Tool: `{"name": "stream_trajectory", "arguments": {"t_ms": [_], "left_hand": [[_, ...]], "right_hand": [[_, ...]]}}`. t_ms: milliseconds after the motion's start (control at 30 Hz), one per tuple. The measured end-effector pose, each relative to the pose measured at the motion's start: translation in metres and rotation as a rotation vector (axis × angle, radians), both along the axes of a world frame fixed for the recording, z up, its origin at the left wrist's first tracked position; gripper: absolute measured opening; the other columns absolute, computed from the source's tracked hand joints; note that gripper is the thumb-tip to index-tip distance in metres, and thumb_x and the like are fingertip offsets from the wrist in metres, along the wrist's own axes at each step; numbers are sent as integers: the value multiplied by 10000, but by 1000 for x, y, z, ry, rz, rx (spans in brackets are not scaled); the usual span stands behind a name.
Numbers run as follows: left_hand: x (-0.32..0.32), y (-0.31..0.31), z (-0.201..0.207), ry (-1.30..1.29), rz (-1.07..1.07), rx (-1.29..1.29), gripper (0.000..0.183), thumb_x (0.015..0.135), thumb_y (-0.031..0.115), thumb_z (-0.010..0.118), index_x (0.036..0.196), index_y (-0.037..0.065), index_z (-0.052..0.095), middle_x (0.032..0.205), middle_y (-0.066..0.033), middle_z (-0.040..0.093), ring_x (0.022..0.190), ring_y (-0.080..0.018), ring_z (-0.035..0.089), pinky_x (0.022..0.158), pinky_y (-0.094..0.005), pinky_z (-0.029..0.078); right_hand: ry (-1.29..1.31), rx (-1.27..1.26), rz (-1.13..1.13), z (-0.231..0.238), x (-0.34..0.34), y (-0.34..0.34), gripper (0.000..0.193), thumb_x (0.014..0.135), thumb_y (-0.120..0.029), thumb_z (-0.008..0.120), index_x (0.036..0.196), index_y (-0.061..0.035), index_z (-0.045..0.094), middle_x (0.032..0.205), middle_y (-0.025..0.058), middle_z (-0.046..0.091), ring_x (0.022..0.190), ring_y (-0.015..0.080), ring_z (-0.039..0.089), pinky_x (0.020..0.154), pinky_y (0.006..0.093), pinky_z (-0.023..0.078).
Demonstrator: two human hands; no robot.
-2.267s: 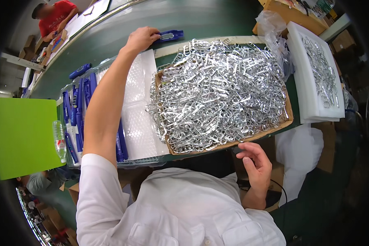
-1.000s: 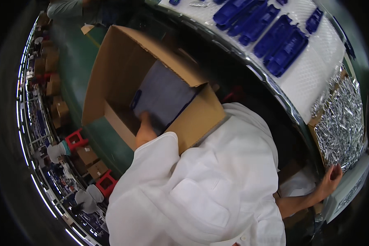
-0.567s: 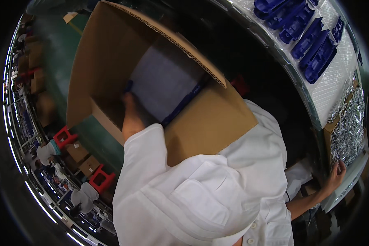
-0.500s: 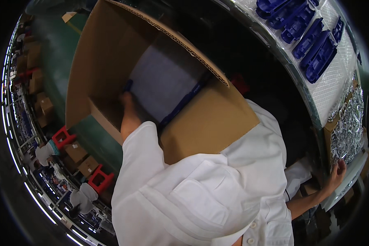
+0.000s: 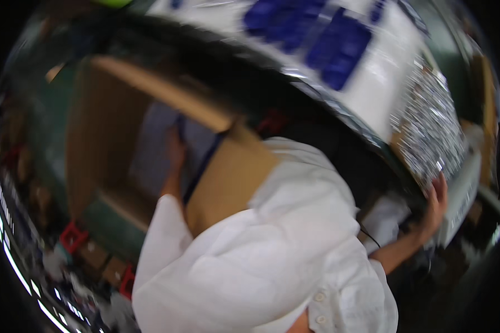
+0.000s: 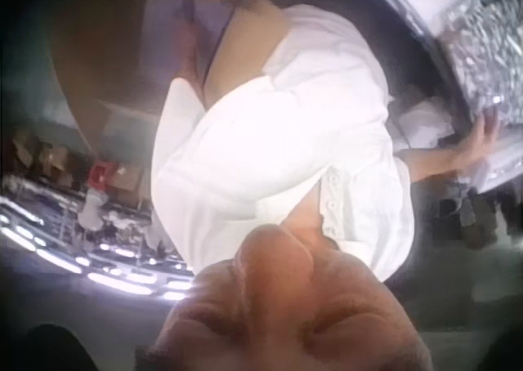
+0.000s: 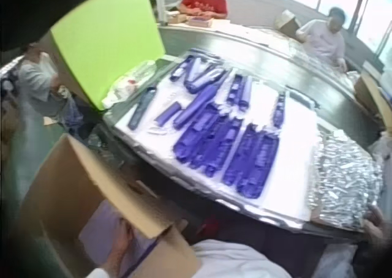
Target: The person assembles blue vegetable peelers by inserting metal blades into plastic handles. They pick up a handle, insert a blade from a tray, and place the finished peeler into a clear plastic packaging tray. The process is repeated multiple times throughout the clip.
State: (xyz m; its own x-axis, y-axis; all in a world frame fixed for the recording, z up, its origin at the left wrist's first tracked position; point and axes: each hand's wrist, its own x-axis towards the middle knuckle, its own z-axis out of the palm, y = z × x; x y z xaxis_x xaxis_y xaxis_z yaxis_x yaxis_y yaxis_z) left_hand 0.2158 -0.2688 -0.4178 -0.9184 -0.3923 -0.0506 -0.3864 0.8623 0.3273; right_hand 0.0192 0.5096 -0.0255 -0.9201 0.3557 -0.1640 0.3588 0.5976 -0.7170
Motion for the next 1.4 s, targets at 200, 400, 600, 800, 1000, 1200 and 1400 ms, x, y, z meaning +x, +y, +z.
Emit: {"name": "stream_trajectory", "arguments": {"t_ms": [200, 400, 600, 800, 1000, 1200, 1400], "left_hand": [[17, -14, -35, -48, 152, 43, 688, 870, 195, 718, 1463, -42, 461, 1463, -288, 480, 1339, -443, 467, 1173, -500, 337], [-25, -41, 5, -93, 464, 702, 453, 897, 227, 713, 1241, -64, 665, 1228, -171, 671, 1112, -292, 624, 1009, -417, 462], [-24, -34, 115, 450, 872, 1148, 401, 1042, 345, 559, 1281, 47, 683, 1187, -54, 697, 1047, -162, 630, 858, -322, 490], [-124, 102, 354, 717, 572, 1143, 489, 1087, 363, 464, 1467, 60, 518, 1147, -2, 659, 949, -99, 612, 725, -244, 479], [-182, 243, 409, 160, -205, 1673, 594, 1078, 421, 473, 1525, 34, 418, 1073, -66, 627, 679, -94, 579, 568, -239, 502], [-224, 372, 420, -728, -551, 1739, 572, 1020, 270, 521, 1524, 23, 414, 1083, -93, 614, 772, -122, 613, 635, -272, 545], [-222, 403, 415, -848, -605, 1701, 559, 946, 50, 462, 1505, 41, 436, 1066, -73, 627, 761, -95, 601, 608, -247, 523]], "right_hand": [[79, -252, -47, 16, -22, -68, 552, 937, -65, 665, 1477, -49, 557, 1284, 107, 690, 1097, 149, 636, 950, 282, 493], [157, -467, -82, 11, -10, -60, 543, 917, 2, 613, 1458, -27, 573, 1228, 97, 696, 1008, 86, 615, 825, 217, 466], [201, -643, -70, 8, -3, -59, 591, 853, 67, 553, 1436, -24, 595, 1052, 16, 660, 841, 60, 559, 720, 216, 447], [287, -776, -56, 25, 3, -80, 351, 880, 92, 621, 1224, 29, 651, 972, 32, 653, 846, 85, 639, 745, 234, 517], [420, -699, -19, 37, 8, -117, 234, 886, 71, 743, 1111, 49, 682, 1029, 80, 713, 907, 126, 712, 789, 233, 564], [532, -610, 108, 59, 16, -144, 172, 832, 71, 789, 985, 16, 731, 1074, 98, 706, 952, 157, 693, 814, 262, 545], [583, -95, 238, 58, 17, -160, 210, 754, 35, 832, 932, -6, 728, 1204, 156, 658, 1080, 266, 660, 864, 342, 534]]}}
